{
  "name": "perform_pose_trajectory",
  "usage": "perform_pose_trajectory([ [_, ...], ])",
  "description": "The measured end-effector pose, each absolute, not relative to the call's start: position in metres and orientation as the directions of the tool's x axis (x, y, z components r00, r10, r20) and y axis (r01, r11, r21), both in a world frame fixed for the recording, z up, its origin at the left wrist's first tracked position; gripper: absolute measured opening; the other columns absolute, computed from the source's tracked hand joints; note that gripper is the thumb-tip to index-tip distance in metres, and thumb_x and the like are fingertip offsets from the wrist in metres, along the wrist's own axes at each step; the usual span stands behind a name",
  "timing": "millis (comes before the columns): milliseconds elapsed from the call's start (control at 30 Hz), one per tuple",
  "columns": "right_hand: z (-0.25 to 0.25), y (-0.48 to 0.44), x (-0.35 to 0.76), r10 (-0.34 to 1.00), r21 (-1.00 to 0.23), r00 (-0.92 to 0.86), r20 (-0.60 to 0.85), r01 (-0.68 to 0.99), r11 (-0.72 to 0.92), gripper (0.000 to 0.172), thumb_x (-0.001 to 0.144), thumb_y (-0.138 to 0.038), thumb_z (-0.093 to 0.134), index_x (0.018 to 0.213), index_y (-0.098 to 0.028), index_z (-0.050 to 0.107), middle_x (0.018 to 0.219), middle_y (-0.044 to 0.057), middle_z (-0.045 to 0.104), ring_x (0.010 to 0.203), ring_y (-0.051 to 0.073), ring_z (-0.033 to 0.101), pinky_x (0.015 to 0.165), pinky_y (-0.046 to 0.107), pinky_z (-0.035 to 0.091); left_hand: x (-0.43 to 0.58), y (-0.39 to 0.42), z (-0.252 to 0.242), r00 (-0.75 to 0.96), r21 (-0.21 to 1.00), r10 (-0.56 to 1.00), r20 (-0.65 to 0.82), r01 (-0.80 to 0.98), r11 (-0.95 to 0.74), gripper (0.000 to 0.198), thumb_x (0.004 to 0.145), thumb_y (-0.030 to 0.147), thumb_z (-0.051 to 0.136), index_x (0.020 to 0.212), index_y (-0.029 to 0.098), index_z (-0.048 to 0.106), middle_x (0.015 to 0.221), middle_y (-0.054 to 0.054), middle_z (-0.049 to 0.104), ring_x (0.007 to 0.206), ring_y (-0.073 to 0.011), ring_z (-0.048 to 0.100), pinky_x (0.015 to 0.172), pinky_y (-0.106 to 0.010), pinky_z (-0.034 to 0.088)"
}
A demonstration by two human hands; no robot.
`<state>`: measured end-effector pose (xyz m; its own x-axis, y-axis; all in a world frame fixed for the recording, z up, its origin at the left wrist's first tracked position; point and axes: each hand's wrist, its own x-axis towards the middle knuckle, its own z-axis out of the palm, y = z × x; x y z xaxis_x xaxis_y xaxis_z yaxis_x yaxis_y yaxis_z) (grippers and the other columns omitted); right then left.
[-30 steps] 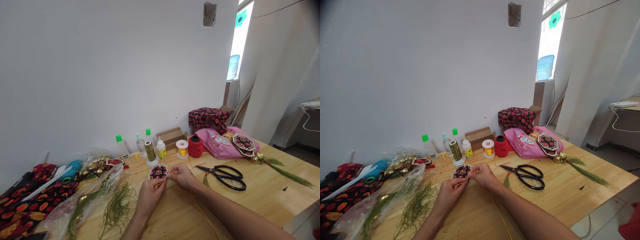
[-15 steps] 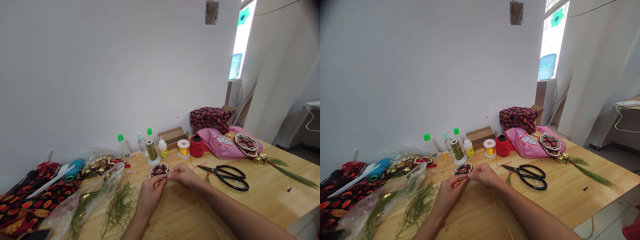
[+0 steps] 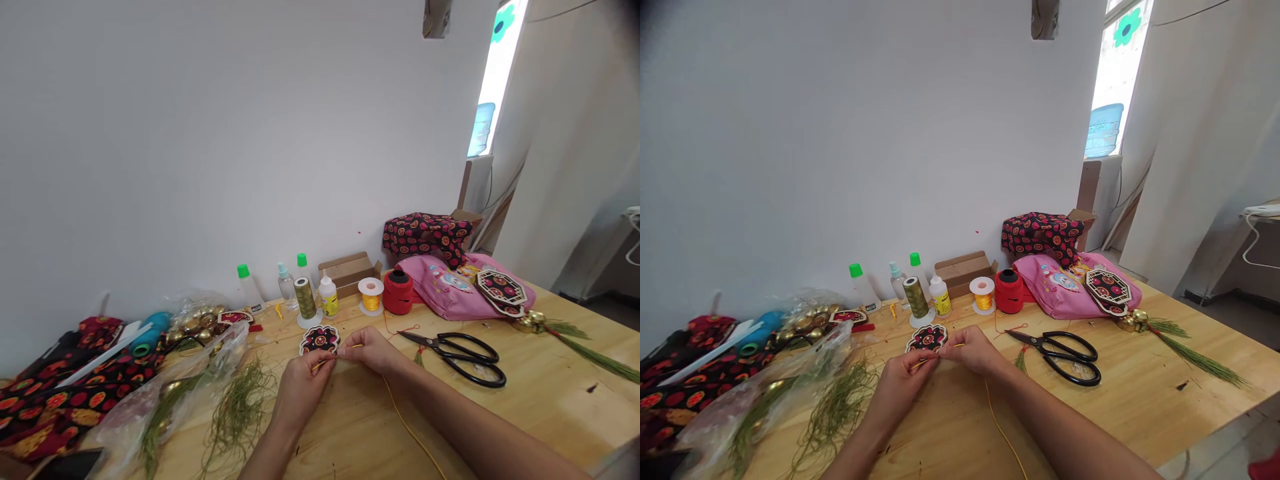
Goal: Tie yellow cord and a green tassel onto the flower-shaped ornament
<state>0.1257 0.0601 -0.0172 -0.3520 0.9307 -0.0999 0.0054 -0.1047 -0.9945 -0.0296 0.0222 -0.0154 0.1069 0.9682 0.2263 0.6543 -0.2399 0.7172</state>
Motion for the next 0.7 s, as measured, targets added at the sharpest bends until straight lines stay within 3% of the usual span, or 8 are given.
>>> perform_pose_trajectory([
  [100, -0.009, 0.055, 0.129, 0.891, -0.988, -0.431, -0.142, 0.006, -0.155, 0.024, 0.056, -0.035, 0.064, 0.055, -0.012, 0.057, 0.037, -0.008, 0.037, 0.035, 0.002, 0.026, 0.036, 0.017, 0.018, -0.032, 0.021, -0.013, 0.027, 0.746, 0.976, 0.216, 0.64, -0.183, 0.024, 0.071, 0.035, 0.05, 0.081, 0.02, 0.066, 0.073, -0.002, 0.068, 0.064, -0.018, 0.059, 0.058, -0.024, 0.042],
  [200, -0.001, 0.051, 0.133, 0.805, -0.944, -0.55, -0.222, -0.085, -0.318, 0.026, 0.071, -0.037, 0.049, 0.068, -0.012, 0.058, 0.038, -0.011, 0.022, 0.033, 0.003, 0.012, 0.034, 0.018, 0.006, -0.033, 0.02, -0.01, -0.025, 0.757, 0.977, 0.214, 0.636, -0.149, 0.029, 0.071, 0.041, 0.049, 0.079, 0.018, 0.065, 0.057, 0.0, 0.062, 0.05, -0.015, 0.053, 0.046, -0.022, 0.036],
  [300, 0.003, 0.05, 0.136, 0.697, -0.859, -0.657, -0.287, -0.145, -0.49, 0.024, 0.07, -0.026, 0.04, 0.077, -0.012, 0.058, 0.043, -0.01, 0.023, 0.034, 0.003, 0.01, 0.034, 0.018, 0.004, -0.032, 0.019, -0.01, -0.045, 0.757, 0.975, 0.218, 0.638, -0.14, 0.031, 0.07, 0.043, 0.05, 0.075, 0.016, 0.064, 0.046, 0.003, 0.053, 0.041, -0.0111, 0.042, 0.041, -0.02, 0.027],
  [367, 0.003, 0.049, 0.136, 0.665, -0.846, -0.684, -0.299, -0.132, -0.516, 0.027, 0.066, -0.02, 0.038, 0.082, -0.013, 0.058, 0.042, -0.009, 0.027, 0.033, 0.003, 0.011, 0.034, 0.019, 0.003, -0.031, 0.018, -0.011, -0.041, 0.77, 0.977, 0.209, 0.623, -0.138, 0.032, 0.069, 0.044, 0.051, 0.073, 0.016, 0.065, 0.044, 0.004, 0.05, 0.04, -0.0101, 0.04, 0.04, -0.02, 0.024],
  [500, 0.003, 0.045, 0.131, 0.725, -0.924, -0.638, -0.26, -0.054, -0.379, 0.034, 0.064, -0.016, 0.038, 0.092, -0.016, 0.057, 0.041, -0.008, 0.041, 0.031, 0.003, 0.018, 0.033, 0.018, 0.008, -0.029, 0.018, -0.013, 0.028, 0.831, 0.986, 0.164, 0.534, -0.153, 0.029, 0.069, 0.04, 0.052, 0.077, 0.016, 0.066, 0.055, 0.001, 0.061, 0.046, -0.0115, 0.048, 0.043, -0.019, 0.032],
  [600, 0.0, 0.042, 0.124, 0.78, -0.983, -0.603, -0.165, 0.039, -0.178, 0.03, 0.068, -0.019, 0.04, 0.093, -0.016, 0.056, 0.041, -0.008, 0.047, 0.031, 0.003, 0.025, 0.034, 0.016, 0.014, -0.031, 0.02, -0.013, 0.069, 0.875, 0.986, 0.151, 0.454, -0.165, 0.024, 0.07, 0.031, 0.052, 0.08, 0.015, 0.067, 0.071, -0.003, 0.067, 0.06, -0.0148, 0.056, 0.052, -0.021, 0.04],
  [700, -0.007, 0.041, 0.118, 0.84, -0.989, -0.541, -0.045, 0.14, 0.038, 0.026, 0.07, -0.021, 0.043, 0.092, -0.014, 0.055, 0.042, -0.007, 0.048, 0.033, 0.004, 0.028, 0.034, 0.015, 0.017, -0.032, 0.021, -0.014, 0.07, 0.916, 0.992, 0.11, 0.379, -0.128, 0.025, 0.069, 0.026, 0.051, 0.083, 0.013, 0.066, 0.069, -0.004, 0.067, 0.059, -0.0148, 0.057, 0.051, -0.021, 0.04],
])
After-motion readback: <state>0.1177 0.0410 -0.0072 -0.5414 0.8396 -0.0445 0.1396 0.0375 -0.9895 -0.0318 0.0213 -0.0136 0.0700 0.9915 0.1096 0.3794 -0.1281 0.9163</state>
